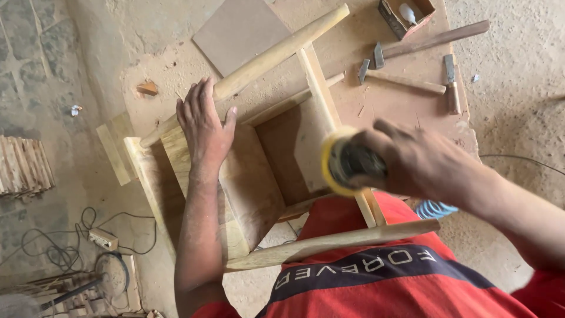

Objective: The person uses a handheld power sander to smooth the surfaces of a wooden chair frame. They systematically sand the legs and crossbars, repositioning the chair to access different sides and angles.

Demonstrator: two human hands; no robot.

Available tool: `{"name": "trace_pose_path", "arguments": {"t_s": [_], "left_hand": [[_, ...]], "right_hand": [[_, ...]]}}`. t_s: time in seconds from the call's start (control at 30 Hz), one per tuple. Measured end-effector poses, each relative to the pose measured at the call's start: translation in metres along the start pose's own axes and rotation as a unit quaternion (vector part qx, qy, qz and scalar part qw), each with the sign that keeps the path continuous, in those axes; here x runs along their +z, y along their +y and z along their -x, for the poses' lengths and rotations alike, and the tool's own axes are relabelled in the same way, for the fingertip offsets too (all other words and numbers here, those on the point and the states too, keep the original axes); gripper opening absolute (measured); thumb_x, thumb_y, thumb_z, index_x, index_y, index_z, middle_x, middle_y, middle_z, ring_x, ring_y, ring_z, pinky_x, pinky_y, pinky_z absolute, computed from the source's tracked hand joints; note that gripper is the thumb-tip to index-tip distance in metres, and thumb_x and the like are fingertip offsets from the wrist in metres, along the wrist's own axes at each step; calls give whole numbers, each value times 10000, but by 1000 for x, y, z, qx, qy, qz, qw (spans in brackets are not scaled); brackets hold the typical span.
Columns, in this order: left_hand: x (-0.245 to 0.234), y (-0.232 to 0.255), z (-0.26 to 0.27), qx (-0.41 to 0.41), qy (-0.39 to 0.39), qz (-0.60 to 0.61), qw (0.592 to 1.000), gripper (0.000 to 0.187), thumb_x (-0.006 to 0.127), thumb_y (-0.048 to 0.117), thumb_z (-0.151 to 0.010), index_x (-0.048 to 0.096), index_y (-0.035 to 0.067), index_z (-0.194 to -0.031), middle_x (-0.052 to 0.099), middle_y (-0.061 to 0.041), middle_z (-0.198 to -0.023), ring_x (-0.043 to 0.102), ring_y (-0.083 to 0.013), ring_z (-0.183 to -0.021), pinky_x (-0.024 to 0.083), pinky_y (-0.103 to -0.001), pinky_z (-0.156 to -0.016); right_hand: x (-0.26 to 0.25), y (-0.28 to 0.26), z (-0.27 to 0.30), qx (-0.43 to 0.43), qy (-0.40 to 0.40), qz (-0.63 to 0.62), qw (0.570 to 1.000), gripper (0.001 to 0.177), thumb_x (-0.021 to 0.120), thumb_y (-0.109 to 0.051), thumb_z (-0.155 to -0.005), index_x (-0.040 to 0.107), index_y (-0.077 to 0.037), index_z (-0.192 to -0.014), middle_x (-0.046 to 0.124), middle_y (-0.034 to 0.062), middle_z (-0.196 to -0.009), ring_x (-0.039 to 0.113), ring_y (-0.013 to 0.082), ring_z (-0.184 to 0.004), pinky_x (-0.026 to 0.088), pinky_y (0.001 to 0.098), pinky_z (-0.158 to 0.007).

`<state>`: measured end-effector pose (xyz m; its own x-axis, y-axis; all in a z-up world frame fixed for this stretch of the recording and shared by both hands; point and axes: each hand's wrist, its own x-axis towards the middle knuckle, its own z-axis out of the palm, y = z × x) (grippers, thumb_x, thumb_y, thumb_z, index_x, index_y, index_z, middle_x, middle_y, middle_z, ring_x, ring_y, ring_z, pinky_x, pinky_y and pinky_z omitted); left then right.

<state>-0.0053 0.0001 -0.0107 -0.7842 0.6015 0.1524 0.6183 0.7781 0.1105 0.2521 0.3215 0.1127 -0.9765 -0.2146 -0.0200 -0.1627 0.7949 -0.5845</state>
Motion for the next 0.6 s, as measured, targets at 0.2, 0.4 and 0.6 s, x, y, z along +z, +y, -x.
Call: {"name": "trace_pose_path", "arguments": {"t_s": [0.2, 0.4, 0.6], "left_hand": [[2, 0, -2, -3, 1, -5, 1000, 885, 815, 376, -942, 275, 115, -1594, 386, -186, -1615, 336, -348, -1512, 159, -666, -1239], [-2, 2, -2, -1, -2, -4, 1000, 861, 800, 372, -951, 275, 124, -1588, 396, -174, -1608, 348, -333, -1515, 158, -670, -1245], [0, 1, -2, 2, 1, -3, 1000, 865, 804, 368, -941, 273, 128, -1581, 402, -172, -1602, 361, -329, -1510, 169, -680, -1233]], "right_hand": [[1, 7, 0, 102, -38, -52, 993, 605, 832, -409, -766, 580, -66, -1198, 691, 132, -1011, 728, 298, -659, 632, 417, -510], [-27, 20, -63, 256, -23, -135, 957, 663, 753, -454, -836, 517, -92, -1339, 749, 178, -1001, 790, 314, -731, 651, 423, -598], [4, 41, -38, 55, 55, -50, 996, 626, 807, -420, -857, 563, -10, -1262, 707, 207, -1041, 751, 316, -765, 660, 407, -566]]}}
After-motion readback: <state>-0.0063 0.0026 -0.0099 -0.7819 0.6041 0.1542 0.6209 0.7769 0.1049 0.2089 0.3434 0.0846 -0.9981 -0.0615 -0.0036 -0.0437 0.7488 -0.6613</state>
